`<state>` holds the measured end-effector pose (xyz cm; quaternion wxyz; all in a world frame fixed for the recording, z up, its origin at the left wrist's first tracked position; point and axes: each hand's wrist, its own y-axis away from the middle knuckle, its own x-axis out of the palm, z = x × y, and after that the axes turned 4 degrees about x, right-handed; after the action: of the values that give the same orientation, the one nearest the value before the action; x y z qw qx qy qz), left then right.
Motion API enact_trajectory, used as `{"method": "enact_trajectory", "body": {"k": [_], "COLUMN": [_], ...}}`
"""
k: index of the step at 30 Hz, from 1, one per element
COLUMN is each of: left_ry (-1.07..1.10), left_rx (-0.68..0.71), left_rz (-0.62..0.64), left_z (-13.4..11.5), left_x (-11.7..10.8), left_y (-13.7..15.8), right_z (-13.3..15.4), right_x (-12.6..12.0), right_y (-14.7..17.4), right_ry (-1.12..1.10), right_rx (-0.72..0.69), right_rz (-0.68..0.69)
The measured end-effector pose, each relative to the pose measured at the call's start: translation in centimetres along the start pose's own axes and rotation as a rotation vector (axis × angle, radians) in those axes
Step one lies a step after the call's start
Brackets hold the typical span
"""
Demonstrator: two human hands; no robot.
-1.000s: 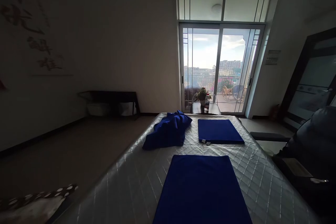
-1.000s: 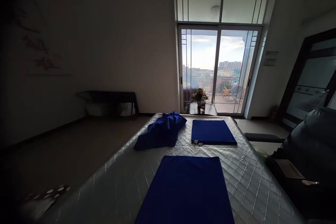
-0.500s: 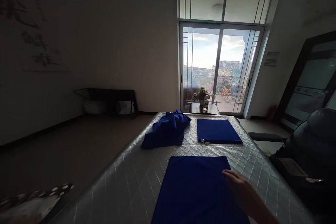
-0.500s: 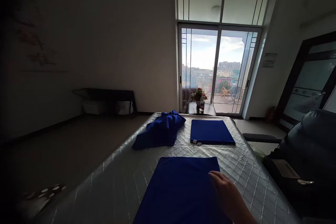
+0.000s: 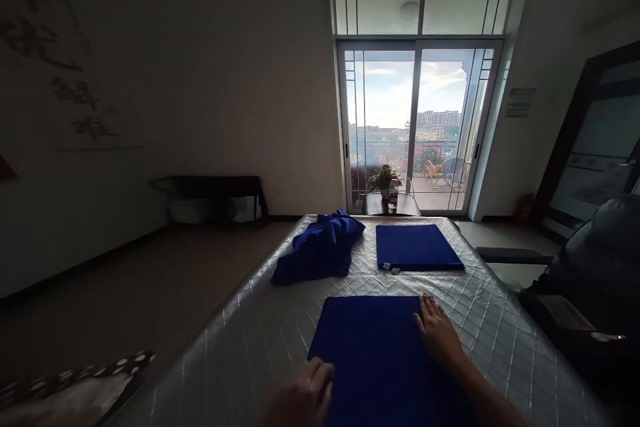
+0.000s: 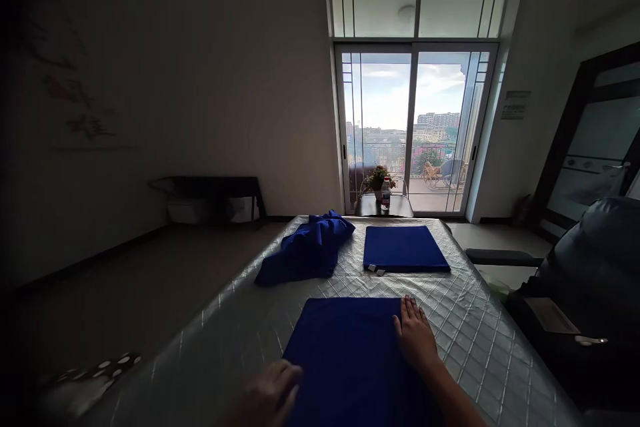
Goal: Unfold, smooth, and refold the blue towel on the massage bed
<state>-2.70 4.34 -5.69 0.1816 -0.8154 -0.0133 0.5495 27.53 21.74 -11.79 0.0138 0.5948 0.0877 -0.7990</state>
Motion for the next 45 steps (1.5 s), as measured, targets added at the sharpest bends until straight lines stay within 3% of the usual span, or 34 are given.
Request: {"method": "enact_trajectory", "body": {"k": [4,7,10,13,16,24,28,38,45], "left_ry": [0.059,0.078,0.08,0.042,-0.025,-0.202,-0.196,-0.178,-0.185], "left_rx": [0.243,0.362,0.341,0.255,0.205,-0.029,-0.093,-0.104,-0.153], "left_rz": [0.138,0.119,0.126,0.127,0.124,0.124,0.097,0.078,0.097], "left_z": [-4.9,-8.3,-9.4,-8.2,-5.2,5.9,9.2,8.8,8.1], "left_x": [3.4,7.9,11.9,13.8,13.4,8.2,7.4,6.8,6.4], "left_y": [-8.4,-13.3,-15.9,-16.4,-15.8,-13.0,-11.8,-11.7,-11.6], "right_z": [-0.2,-0.6,-0.8,-0.7,-0.4,-0.1,0.0,-1.3,-1.8], "right_x": [0.2,0.4,0.4,0.2,0.0,-0.1,-0.2,1.5,1.6], "right_y": [-0.2,-0.2,-0.1,-0.2,-0.3,-0.1,-0.1,-1.0,-1.0], "right_ry": [0.023,0.082,0.128,0.112,0.059,0.0,0.033,0.112,0.191], "right_rx": [0.021,-0.018,-0.048,-0.017,0.025,0.047,0.048,-0.051,-0.154], "right_rz": [0.013,-0.006,-0.006,0.012,0.017,0.017,0.003,-0.09,-0.246]}}
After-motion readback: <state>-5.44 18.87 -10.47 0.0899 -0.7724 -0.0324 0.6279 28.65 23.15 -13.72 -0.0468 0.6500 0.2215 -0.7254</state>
